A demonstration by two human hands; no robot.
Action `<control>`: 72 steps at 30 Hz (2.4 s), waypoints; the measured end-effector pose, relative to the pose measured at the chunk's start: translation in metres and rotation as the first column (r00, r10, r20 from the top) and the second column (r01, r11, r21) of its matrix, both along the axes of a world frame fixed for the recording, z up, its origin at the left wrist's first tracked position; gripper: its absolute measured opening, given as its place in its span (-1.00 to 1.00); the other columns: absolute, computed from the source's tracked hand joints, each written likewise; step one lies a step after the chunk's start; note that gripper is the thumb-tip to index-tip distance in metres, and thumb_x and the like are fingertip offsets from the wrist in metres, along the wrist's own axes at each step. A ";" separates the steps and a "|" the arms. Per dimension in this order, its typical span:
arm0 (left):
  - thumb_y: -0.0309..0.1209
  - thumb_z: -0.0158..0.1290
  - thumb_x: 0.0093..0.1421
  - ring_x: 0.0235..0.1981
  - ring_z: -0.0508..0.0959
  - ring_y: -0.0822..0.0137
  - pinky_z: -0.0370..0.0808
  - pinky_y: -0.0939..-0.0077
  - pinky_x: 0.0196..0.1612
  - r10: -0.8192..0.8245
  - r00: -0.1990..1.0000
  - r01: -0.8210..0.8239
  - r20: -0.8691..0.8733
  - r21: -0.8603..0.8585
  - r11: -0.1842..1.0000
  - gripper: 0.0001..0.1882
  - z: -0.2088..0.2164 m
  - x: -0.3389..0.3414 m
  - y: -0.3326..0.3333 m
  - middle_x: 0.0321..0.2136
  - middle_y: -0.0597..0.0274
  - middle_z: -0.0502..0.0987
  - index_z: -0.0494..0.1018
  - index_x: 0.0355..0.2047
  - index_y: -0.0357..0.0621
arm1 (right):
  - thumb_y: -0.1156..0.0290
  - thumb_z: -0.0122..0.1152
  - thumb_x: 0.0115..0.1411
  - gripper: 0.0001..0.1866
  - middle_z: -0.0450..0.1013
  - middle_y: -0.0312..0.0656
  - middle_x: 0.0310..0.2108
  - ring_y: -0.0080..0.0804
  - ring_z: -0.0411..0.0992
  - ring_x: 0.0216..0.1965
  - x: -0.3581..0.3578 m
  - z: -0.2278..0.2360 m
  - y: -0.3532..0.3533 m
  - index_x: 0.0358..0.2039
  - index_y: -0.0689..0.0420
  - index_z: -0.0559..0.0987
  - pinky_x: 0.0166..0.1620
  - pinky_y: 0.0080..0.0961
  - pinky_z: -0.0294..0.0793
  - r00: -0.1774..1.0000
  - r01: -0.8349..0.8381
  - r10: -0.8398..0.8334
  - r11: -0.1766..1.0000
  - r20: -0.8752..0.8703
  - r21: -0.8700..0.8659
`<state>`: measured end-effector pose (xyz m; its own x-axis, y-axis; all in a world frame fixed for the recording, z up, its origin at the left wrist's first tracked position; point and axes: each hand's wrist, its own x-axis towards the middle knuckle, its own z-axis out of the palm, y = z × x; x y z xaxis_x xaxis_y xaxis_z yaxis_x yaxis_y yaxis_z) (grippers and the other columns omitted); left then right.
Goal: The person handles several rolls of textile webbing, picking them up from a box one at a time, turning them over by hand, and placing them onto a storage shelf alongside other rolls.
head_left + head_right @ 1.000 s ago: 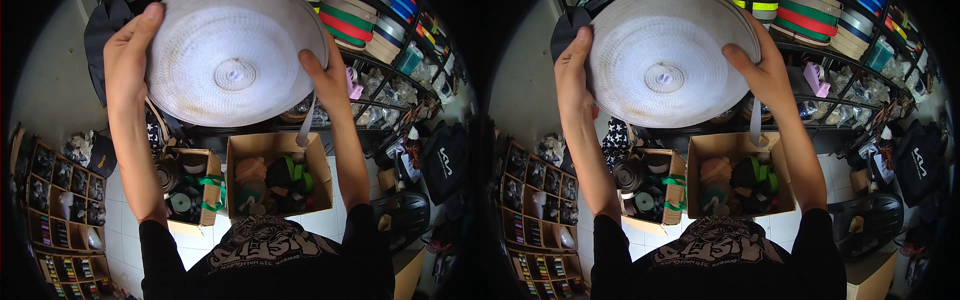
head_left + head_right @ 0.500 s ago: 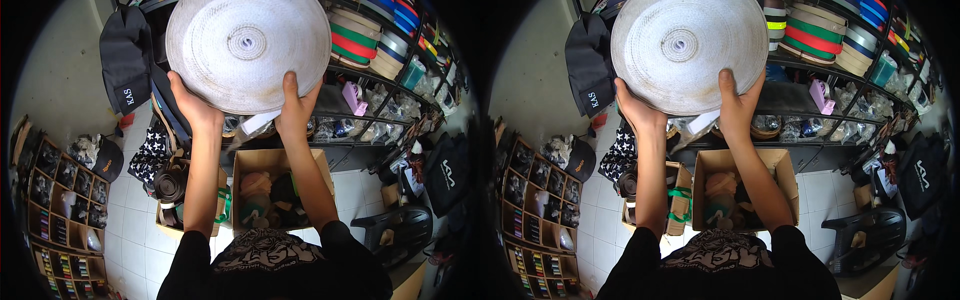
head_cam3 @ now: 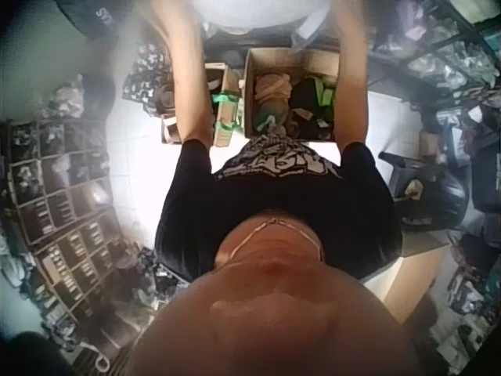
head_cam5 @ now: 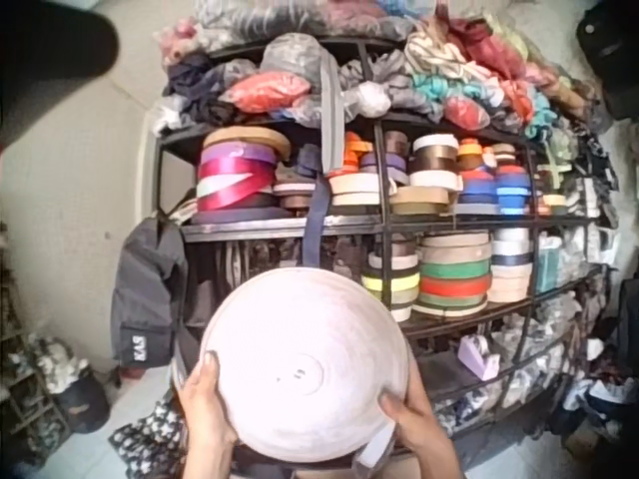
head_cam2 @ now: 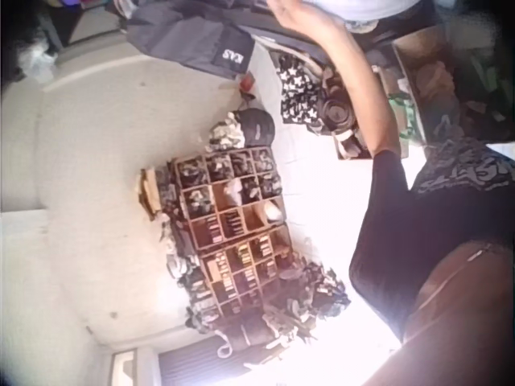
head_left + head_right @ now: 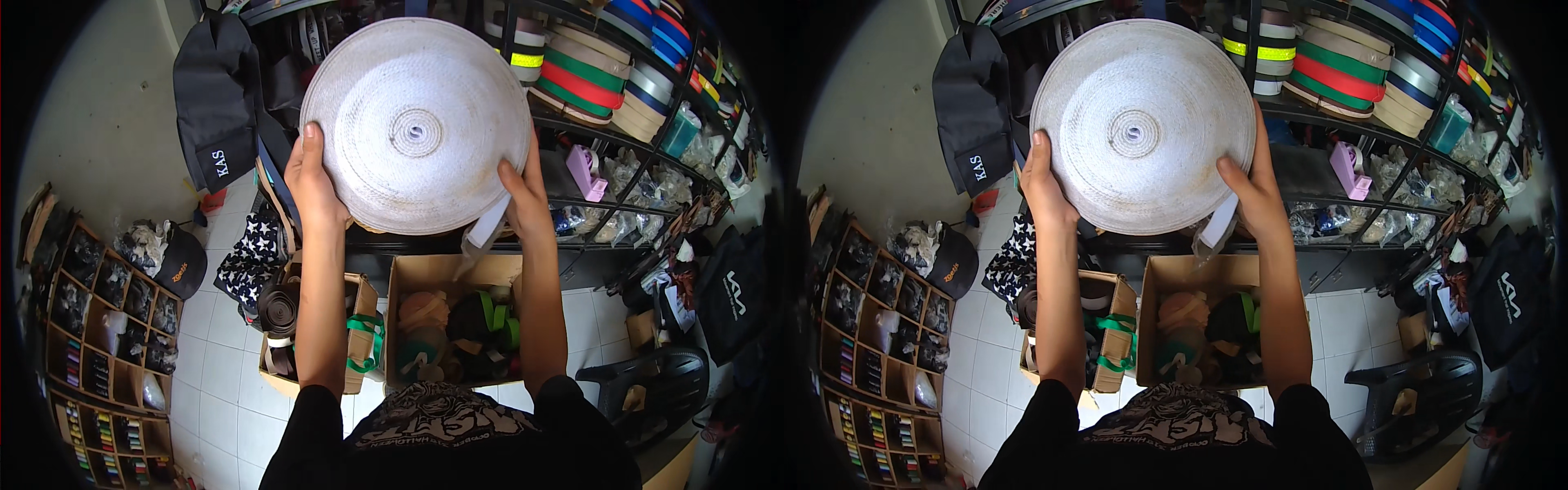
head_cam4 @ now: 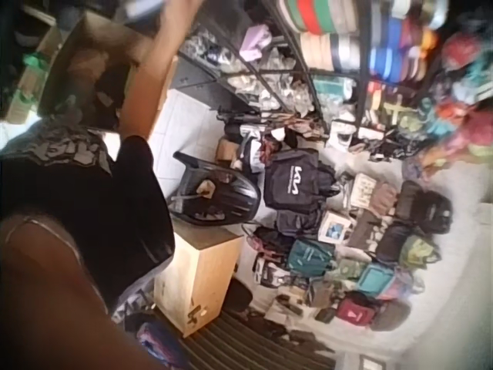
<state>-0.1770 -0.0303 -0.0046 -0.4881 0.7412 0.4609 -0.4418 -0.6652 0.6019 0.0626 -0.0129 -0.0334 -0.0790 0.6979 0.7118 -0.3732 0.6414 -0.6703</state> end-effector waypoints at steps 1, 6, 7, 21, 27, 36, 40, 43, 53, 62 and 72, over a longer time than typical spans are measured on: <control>-0.24 0.02 0.26 -0.21 0.52 0.36 0.43 0.51 -0.08 -0.015 0.999 0.015 0.039 -0.010 1.000 -0.60 -0.004 -0.003 -0.001 -0.17 0.07 0.52 0.43 -0.12 -0.40 | 0.40 0.06 0.16 -0.18 -0.18 -0.06 0.35 -0.27 -0.21 0.36 0.005 -0.004 -0.007 0.33 0.19 -0.15 0.32 -0.37 -0.24 0.995 -0.024 0.021 0.999 0.098 0.030; -0.20 -0.01 0.27 -0.19 0.50 0.38 0.41 0.50 -0.07 0.020 0.993 -0.021 0.117 0.004 1.000 -0.59 -0.031 0.010 0.005 -0.17 0.10 0.52 0.43 -0.11 -0.38 | 0.31 -0.03 0.23 -0.24 -0.17 -0.06 0.35 -0.25 -0.18 0.36 0.001 -0.034 -0.014 0.33 0.18 -0.15 0.32 -0.35 -0.21 0.995 -0.091 0.091 0.996 -0.045 0.002; -0.21 -0.02 0.28 -0.19 0.50 0.38 0.41 0.51 -0.07 0.011 0.990 -0.011 0.138 -0.005 1.000 -0.59 -0.035 0.016 0.004 -0.17 0.10 0.52 0.42 -0.10 -0.38 | 0.29 -0.07 0.25 -0.27 -0.12 -0.06 0.34 -0.24 -0.13 0.34 -0.008 -0.035 -0.016 0.33 0.18 -0.12 0.32 -0.34 -0.17 0.938 -0.197 0.171 0.979 -0.301 -0.057; -0.19 -0.08 0.31 -0.10 0.46 0.30 0.35 0.43 0.03 0.033 0.961 0.003 0.276 -0.127 0.992 -0.58 -0.071 0.041 0.010 -0.10 0.08 0.47 0.36 -0.05 -0.35 | -0.06 -0.08 0.25 -0.28 0.15 -0.11 0.21 -0.26 0.14 0.21 -0.035 -0.036 -0.004 0.25 0.17 0.11 0.20 -0.29 0.15 0.794 0.044 -0.327 0.872 -0.513 -0.487; -0.15 -0.09 0.30 0.02 0.40 0.20 0.31 0.36 0.10 0.013 0.951 0.026 0.310 -0.122 0.992 -0.43 -0.045 0.022 0.039 0.06 -0.01 0.36 0.21 0.11 -0.43 | 0.23 -0.20 0.18 -0.35 0.08 -0.15 0.28 -0.25 0.07 0.27 -0.041 -0.035 0.017 0.29 0.08 0.06 0.28 -0.28 0.00 0.698 -0.458 0.203 0.863 -0.687 -0.211; -0.09 -0.09 0.29 0.02 0.41 0.15 0.36 0.28 0.07 0.076 0.935 -0.036 0.346 -0.121 0.992 -0.45 -0.038 0.003 0.050 0.03 0.00 0.37 0.25 0.05 -0.37 | 0.31 -0.31 0.38 -0.46 -0.04 -0.10 0.31 -0.31 -0.01 0.29 -0.096 -0.012 0.047 0.32 0.12 -0.07 0.28 -0.41 -0.04 0.943 0.126 -0.168 0.979 -0.286 -0.159; -0.11 -0.12 0.31 0.01 0.41 0.16 0.36 0.28 0.07 0.104 0.957 -0.075 0.271 -0.116 0.990 -0.46 -0.034 -0.002 0.055 0.01 -0.01 0.36 0.21 0.06 -0.36 | 0.30 -0.25 0.38 -0.43 -0.03 -0.10 0.30 -0.31 -0.02 0.29 -0.095 -0.009 0.058 0.32 0.11 -0.11 0.28 -0.42 -0.04 0.962 -0.005 -0.075 0.956 -0.262 -0.292; -0.16 -0.15 0.32 0.02 0.38 0.20 0.32 0.31 0.09 0.126 0.970 -0.086 0.208 -0.192 0.978 -0.50 -0.020 0.000 0.059 0.01 0.01 0.35 0.19 0.06 -0.35 | 0.32 -0.16 0.35 -0.36 0.00 0.01 0.27 -0.27 0.01 0.27 -0.087 -0.008 0.082 0.31 0.22 -0.14 0.27 -0.46 -0.04 0.983 0.052 -0.092 0.969 -0.160 -0.240; -0.30 -0.24 0.32 0.00 0.45 0.22 0.43 0.29 0.02 -0.246 0.966 0.254 0.080 -0.111 0.961 -0.62 0.041 0.002 0.102 -0.01 0.05 0.40 0.27 0.00 -0.35 | 0.44 -0.17 0.31 -0.60 0.30 -0.08 0.06 -0.28 0.37 0.01 -0.058 0.083 0.122 0.14 0.22 0.19 0.03 -0.31 0.42 0.977 -0.036 -0.056 0.909 -0.207 -0.414; -0.36 -0.20 0.26 -0.04 0.48 -0.03 0.50 0.10 0.02 -0.515 0.856 0.509 -0.046 -0.103 0.854 -0.62 0.078 -0.011 0.172 -0.04 -0.17 0.35 0.21 -0.04 -0.44 | 0.55 -0.36 0.22 -0.61 0.41 -0.03 -0.07 -0.23 0.46 -0.10 -0.045 0.135 0.183 0.00 0.26 0.37 -0.08 -0.23 0.52 0.993 0.113 -0.111 0.818 0.039 -0.564; -0.41 -0.16 0.27 0.00 0.45 0.02 0.44 0.18 0.10 -0.566 0.824 0.555 -0.029 -0.158 0.816 -0.66 0.050 -0.027 0.216 -0.06 -0.17 0.38 0.22 -0.05 -0.43 | 0.53 -0.27 0.20 -0.63 0.43 -0.09 -0.09 -0.31 0.47 -0.13 -0.045 0.129 0.221 0.00 0.22 0.39 -0.19 -0.35 0.56 0.957 0.275 -0.183 0.826 0.227 -0.492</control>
